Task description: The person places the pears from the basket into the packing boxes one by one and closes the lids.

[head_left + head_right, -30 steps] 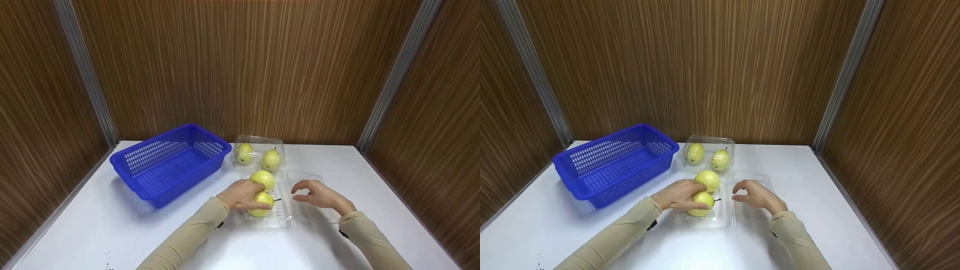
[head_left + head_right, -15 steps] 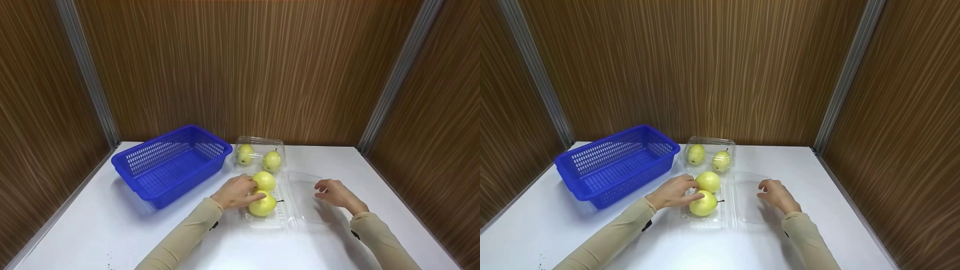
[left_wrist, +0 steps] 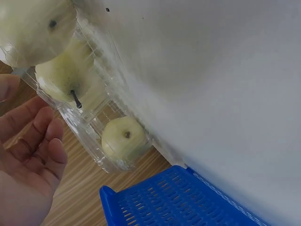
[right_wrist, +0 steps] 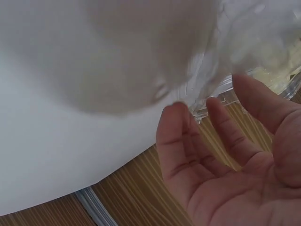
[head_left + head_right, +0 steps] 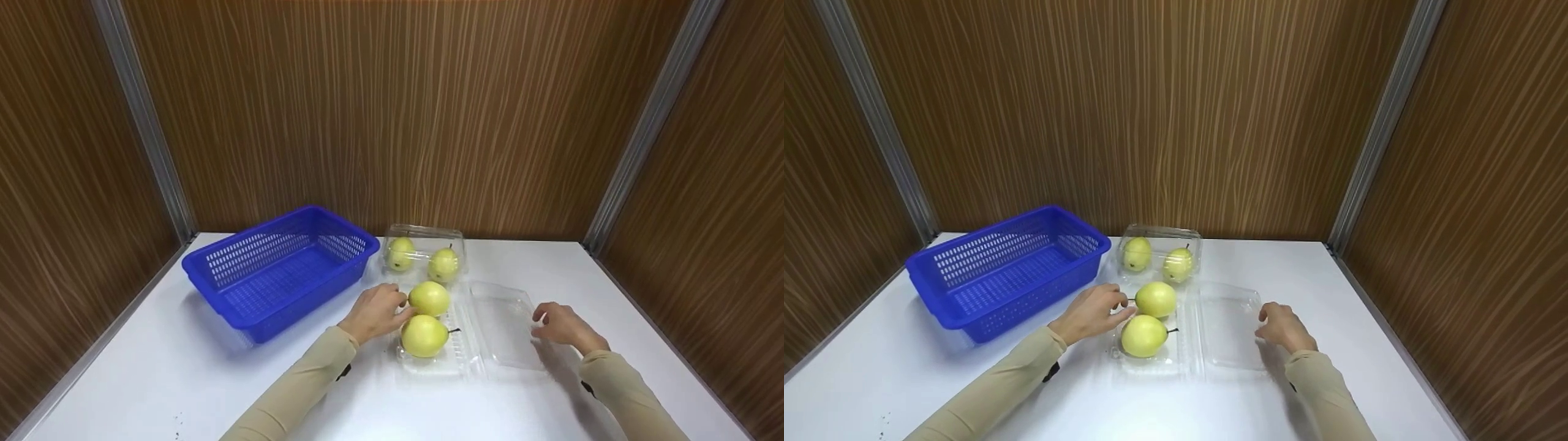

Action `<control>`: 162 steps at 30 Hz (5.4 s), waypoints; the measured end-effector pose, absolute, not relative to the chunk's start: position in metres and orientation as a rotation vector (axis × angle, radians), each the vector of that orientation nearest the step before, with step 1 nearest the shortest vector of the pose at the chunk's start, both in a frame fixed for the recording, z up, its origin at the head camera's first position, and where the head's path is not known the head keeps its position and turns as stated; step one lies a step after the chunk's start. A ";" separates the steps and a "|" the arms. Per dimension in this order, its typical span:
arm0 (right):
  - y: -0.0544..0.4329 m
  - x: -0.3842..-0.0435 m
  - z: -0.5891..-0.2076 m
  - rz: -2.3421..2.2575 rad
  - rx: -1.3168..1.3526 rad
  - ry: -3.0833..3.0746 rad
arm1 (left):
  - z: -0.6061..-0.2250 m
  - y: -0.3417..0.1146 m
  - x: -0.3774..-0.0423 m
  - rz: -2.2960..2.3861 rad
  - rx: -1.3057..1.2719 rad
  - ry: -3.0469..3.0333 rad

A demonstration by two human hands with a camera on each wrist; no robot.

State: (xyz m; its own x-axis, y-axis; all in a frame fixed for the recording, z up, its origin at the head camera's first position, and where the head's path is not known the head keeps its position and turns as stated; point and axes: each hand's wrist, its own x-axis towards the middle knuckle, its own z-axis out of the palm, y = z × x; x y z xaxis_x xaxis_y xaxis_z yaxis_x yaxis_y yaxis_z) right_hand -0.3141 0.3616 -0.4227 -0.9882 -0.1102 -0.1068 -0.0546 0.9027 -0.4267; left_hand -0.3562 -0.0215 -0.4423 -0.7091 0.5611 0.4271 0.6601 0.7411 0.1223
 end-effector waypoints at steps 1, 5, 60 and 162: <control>0.363 -0.314 -0.423 -0.679 -0.107 2.922 | -0.443 -0.022 -0.356 -0.380 -0.928 -2.576; 0.367 -0.316 -0.421 -0.793 -0.040 2.873 | -0.446 -0.024 -0.357 -0.406 -0.918 -2.570; 0.232 -0.330 -0.364 -1.303 -0.844 3.118 | -0.432 -0.038 -0.370 -0.896 -0.886 -2.757; 0.196 -0.266 -0.446 -0.191 -1.990 3.135 | -0.441 -0.070 -0.386 -1.224 -0.443 -2.901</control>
